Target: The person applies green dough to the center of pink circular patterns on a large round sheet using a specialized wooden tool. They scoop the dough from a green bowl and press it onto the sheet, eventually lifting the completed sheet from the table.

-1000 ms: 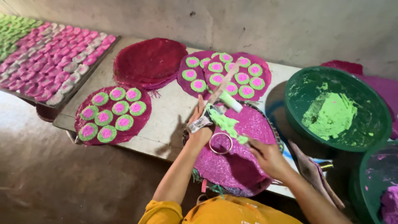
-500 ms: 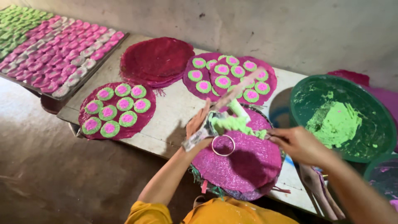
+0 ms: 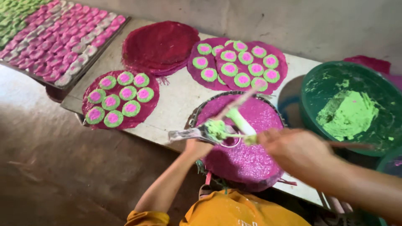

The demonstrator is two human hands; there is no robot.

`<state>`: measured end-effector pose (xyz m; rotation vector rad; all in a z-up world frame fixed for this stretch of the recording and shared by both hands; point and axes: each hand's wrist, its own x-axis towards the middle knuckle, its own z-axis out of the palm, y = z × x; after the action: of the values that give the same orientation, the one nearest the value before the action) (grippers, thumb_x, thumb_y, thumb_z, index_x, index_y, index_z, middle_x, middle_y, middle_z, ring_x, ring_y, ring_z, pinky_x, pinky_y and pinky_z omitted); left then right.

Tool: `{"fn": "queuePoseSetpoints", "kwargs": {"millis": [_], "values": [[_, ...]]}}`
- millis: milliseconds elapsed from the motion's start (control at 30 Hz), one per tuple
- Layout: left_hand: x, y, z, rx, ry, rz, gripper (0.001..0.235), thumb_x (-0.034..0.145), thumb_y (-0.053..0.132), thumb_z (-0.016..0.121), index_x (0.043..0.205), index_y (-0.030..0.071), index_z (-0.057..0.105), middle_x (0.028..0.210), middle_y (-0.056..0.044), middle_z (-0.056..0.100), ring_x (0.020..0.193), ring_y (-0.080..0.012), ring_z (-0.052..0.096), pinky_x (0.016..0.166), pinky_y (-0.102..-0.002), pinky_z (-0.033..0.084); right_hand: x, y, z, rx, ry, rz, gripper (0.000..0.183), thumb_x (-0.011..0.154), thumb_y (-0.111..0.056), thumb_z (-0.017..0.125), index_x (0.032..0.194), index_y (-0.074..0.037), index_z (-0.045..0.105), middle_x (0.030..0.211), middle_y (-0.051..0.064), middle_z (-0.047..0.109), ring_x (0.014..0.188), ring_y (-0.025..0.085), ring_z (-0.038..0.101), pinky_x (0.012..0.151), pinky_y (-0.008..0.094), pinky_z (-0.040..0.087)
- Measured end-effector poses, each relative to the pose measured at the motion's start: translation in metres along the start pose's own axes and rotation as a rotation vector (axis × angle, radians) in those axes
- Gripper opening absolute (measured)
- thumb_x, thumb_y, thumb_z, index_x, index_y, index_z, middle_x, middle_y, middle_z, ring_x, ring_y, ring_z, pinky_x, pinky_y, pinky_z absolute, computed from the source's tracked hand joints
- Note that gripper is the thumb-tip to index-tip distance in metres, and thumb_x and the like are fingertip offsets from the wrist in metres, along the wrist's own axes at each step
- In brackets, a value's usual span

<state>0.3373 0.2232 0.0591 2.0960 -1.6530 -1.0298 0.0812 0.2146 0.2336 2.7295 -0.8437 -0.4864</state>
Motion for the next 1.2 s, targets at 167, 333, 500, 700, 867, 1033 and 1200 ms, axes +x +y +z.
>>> {"fn": "queuePoseSetpoints", "kwargs": {"millis": [167,333,500,700,867,1033,1200], "values": [[-0.005,0.020,-0.020,0.111,0.425,0.581,0.035,0.095,0.027,0.061,0.123,0.007,0.063,0.116,-0.015,0.068,0.098,-0.0295,0.066,0.083,-0.041,0.058,0.022,0.000,-0.029,0.074,0.027,-0.053,0.016,0.089,-0.014,0.058,0.105,-0.012,0.062,0.091,0.007,0.067,0.066,0.025,0.072,0.049,0.040,0.057],[-0.028,0.033,-0.012,-0.038,0.200,0.460,0.034,0.091,0.021,0.067,0.123,0.010,0.067,0.111,-0.012,0.068,0.095,-0.0261,0.065,0.083,-0.045,0.056,0.059,-0.042,-0.004,-0.025,0.066,-0.134,0.016,0.093,-0.009,0.058,0.108,-0.003,0.061,0.088,0.012,0.068,0.071,0.026,0.073,0.051,0.038,0.058],[-0.035,0.028,-0.039,-0.049,0.061,0.050,0.034,0.102,0.032,0.051,0.133,0.027,0.065,0.111,-0.004,0.070,0.085,-0.0267,0.071,0.071,-0.043,0.062,0.009,-0.003,-0.032,0.121,-0.089,-0.014,0.034,0.087,-0.010,0.059,0.121,-0.007,0.059,0.095,0.010,0.068,0.075,0.026,0.074,0.053,0.039,0.061],[-0.012,0.031,-0.034,0.272,0.264,0.359,0.057,0.098,0.031,0.056,0.151,0.018,0.043,0.155,-0.007,0.047,0.136,-0.0291,0.049,0.103,-0.043,0.048,0.046,-0.024,-0.030,0.002,0.056,-0.100,0.025,0.089,-0.013,0.059,0.113,-0.004,0.062,0.092,0.012,0.068,0.066,0.026,0.074,0.048,0.038,0.059],[-0.020,0.028,-0.027,0.301,0.258,0.428,0.058,0.101,0.040,0.050,0.155,0.022,0.041,0.151,-0.008,0.048,0.132,-0.0314,0.049,0.101,-0.044,0.050,0.067,-0.066,0.009,-0.064,0.081,-0.158,0.020,0.089,-0.007,0.059,0.106,0.002,0.061,0.083,0.011,0.067,0.065,0.022,0.072,0.048,0.034,0.057],[-0.033,0.007,-0.055,0.184,0.101,0.022,0.056,0.101,0.049,0.054,0.151,0.024,0.046,0.134,-0.006,0.063,0.114,-0.0252,0.069,0.091,-0.039,0.061,0.022,-0.025,-0.055,0.051,-0.016,-0.035,0.027,0.091,-0.011,0.057,0.117,-0.005,0.061,0.088,0.007,0.067,0.067,0.022,0.073,0.051,0.036,0.058],[-0.017,-0.018,-0.038,0.222,0.716,0.704,0.053,0.093,0.031,0.068,0.144,0.027,0.054,0.148,0.000,0.062,0.125,-0.0266,0.068,0.094,-0.042,0.060,0.048,-0.038,-0.050,0.045,0.128,-0.035,0.043,0.084,-0.010,0.060,0.126,-0.005,0.061,0.088,0.011,0.069,0.064,0.024,0.073,0.044,0.036,0.057]]}}
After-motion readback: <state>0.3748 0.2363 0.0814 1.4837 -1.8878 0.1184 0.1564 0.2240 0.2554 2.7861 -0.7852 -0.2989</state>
